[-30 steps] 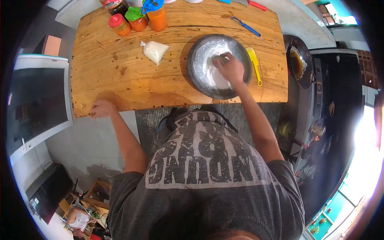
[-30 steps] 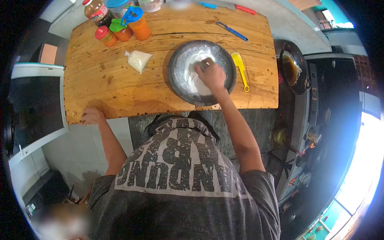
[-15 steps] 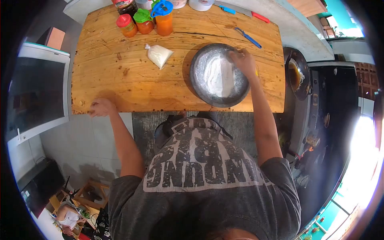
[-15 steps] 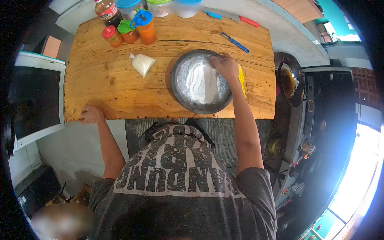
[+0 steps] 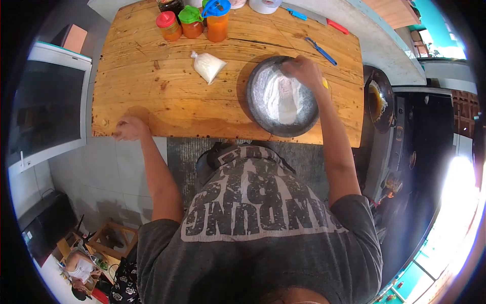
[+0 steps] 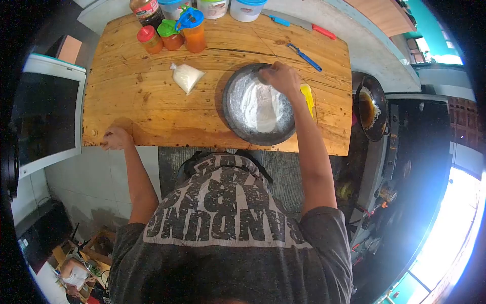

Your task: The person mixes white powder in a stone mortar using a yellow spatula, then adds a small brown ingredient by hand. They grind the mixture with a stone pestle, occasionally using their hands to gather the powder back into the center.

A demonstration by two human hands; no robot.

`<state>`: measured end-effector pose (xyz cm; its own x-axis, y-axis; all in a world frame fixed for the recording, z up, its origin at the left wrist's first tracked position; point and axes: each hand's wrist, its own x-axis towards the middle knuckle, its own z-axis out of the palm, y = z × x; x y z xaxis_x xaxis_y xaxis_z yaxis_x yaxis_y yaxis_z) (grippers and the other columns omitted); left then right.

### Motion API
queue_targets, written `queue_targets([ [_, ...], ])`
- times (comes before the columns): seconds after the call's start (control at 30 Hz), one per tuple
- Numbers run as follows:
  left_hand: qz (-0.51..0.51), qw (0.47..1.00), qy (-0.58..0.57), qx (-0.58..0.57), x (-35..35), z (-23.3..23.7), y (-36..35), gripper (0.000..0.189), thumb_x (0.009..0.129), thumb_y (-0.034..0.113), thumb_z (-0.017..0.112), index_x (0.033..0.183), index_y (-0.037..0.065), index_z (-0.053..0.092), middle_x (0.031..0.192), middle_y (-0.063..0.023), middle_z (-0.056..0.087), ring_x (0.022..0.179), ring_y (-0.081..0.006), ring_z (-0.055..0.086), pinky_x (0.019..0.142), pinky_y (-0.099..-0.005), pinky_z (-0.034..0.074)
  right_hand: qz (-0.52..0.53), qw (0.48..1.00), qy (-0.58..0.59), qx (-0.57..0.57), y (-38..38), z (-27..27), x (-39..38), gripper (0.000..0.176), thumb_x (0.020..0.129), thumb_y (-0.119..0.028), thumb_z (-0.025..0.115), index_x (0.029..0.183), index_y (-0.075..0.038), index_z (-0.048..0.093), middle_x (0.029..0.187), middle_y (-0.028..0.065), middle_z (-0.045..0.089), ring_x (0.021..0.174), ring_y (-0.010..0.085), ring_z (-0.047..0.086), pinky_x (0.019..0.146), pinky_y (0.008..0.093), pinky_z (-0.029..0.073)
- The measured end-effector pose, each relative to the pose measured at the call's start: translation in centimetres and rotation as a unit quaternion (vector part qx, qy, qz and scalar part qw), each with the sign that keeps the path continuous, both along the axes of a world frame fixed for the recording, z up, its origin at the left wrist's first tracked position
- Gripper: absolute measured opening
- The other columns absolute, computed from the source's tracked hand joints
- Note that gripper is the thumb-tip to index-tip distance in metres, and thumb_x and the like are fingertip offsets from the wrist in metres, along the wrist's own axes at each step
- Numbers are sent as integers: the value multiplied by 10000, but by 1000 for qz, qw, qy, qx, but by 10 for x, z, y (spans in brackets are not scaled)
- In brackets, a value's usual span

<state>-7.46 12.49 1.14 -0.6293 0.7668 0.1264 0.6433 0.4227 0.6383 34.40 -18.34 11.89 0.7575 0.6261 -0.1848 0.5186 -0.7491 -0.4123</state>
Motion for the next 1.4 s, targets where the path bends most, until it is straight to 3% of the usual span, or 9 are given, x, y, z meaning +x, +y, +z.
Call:
queue_targets([
  [0.23,5,1000,0,-21,5,4,-3,360,895,361,466,960,11,520,1296,-206,260,987,-358,476,758,-501,451,88,992,74,-45,-25,-1,-12,572,721,-553,672,1011,-60,658,903,204,678,911,353,645,812,413,486],
  [0.37,-2,1000,-30,7,-35,-84,39,371,897,372,461,973,16,529,1331,-201,232,1001,-365,477,750,-497,463,-2,999,19,39,0,5,-6,559,739,-556,657,1008,-67,650,892,218,673,900,361,646,804,419,489],
  [0.5,-8,1000,6,2,-10,-21,9,391,902,388,458,993,16,537,1356,-205,215,1016,-368,479,751,-499,466,79,996,-36,27,-2,-10,-24,517,746,-544,658,1022,-108,653,903,181,681,912,364,644,811,440,493],
  [0.6,-2,1000,8,-19,-7,-15,5,404,900,403,462,991,18,543,1351,-209,224,1013,-366,482,755,-496,468,142,983,28,-112,-14,5,-34,510,746,-529,659,1035,-108,650,907,162,686,906,350,648,809,435,495],
  [0.77,-2,1000,1,-8,-1,-6,-2,410,891,407,474,964,10,543,1316,-195,259,994,-358,489,747,-497,463,-48,998,-14,48,-30,5,-14,555,746,-526,670,1058,-68,637,824,204,673,837,340,662,733,424,494],
  [1.07,-4,1000,7,-1,-2,-5,-3,407,882,400,473,964,4,518,1306,-185,268,960,-340,504,715,-489,462,3,980,-169,100,-53,-47,-103,349,812,-423,648,1023,-167,541,634,178,632,583,372,641,490,441,501],
  [1.17,4,1000,16,-13,-9,-19,7,408,883,396,469,976,3,526,1326,-190,260,947,-341,512,718,-490,461,-67,985,-154,34,-32,-41,-73,411,787,-447,658,1025,-121,579,690,171,657,649,353,665,571,444,526],
  [1.3,-12,1000,-8,-1,0,9,-11,423,885,395,457,1013,-1,532,1349,-203,246,974,-347,511,730,-501,456,-92,983,122,98,-41,-66,3,494,747,-494,681,1056,-114,621,812,183,685,802,349,673,698,430,532],
  [1.4,-18,999,-29,-1,-3,0,-5,427,886,394,450,1019,-2,536,1359,-210,241,1004,-351,501,734,-506,453,-41,997,-60,16,-46,-46,-78,534,751,-500,677,1129,-133,588,773,178,679,757,340,676,677,434,534],
])
